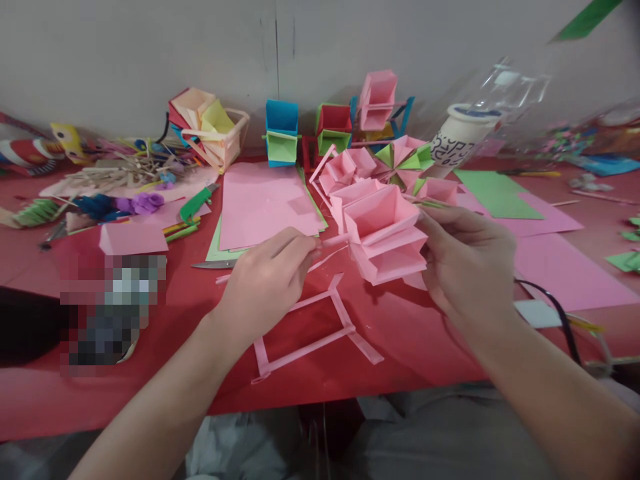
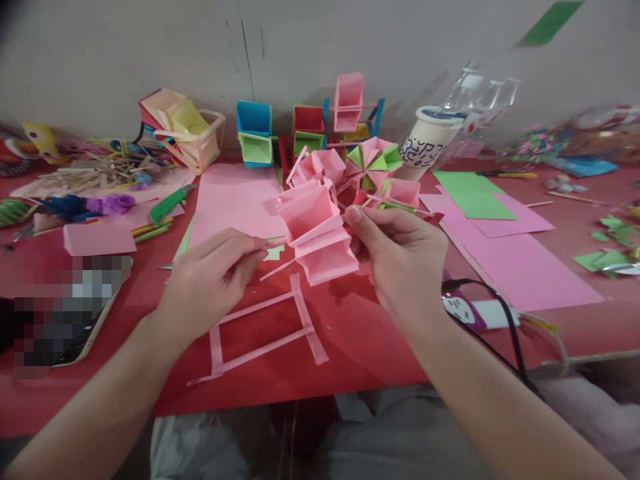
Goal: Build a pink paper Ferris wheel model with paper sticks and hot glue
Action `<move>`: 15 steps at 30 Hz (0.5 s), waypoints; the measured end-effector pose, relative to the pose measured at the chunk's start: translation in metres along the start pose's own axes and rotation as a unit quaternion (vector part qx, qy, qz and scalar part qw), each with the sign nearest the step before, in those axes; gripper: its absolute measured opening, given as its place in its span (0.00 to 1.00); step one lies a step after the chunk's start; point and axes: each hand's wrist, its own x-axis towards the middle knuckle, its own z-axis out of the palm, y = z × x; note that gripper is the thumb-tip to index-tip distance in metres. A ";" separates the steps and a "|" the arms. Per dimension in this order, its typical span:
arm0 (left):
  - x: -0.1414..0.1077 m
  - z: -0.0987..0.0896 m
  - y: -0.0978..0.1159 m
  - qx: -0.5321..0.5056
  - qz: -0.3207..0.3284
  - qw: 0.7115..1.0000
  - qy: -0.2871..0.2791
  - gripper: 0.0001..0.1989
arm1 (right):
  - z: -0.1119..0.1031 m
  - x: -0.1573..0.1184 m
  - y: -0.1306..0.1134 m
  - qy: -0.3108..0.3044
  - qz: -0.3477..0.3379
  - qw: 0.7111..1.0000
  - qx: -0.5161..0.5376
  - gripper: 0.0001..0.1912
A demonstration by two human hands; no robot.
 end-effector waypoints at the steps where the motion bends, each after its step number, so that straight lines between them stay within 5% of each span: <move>1: 0.000 0.000 -0.001 -0.002 0.000 1.000 -0.003 0.06 | 0.000 0.000 -0.001 -0.001 0.001 1.000 -0.001 0.04; 15: 0.000 0.000 -0.001 0.003 0.003 0.999 -0.046 0.09 | 0.001 -0.004 -0.006 -0.002 0.007 1.000 0.014 0.03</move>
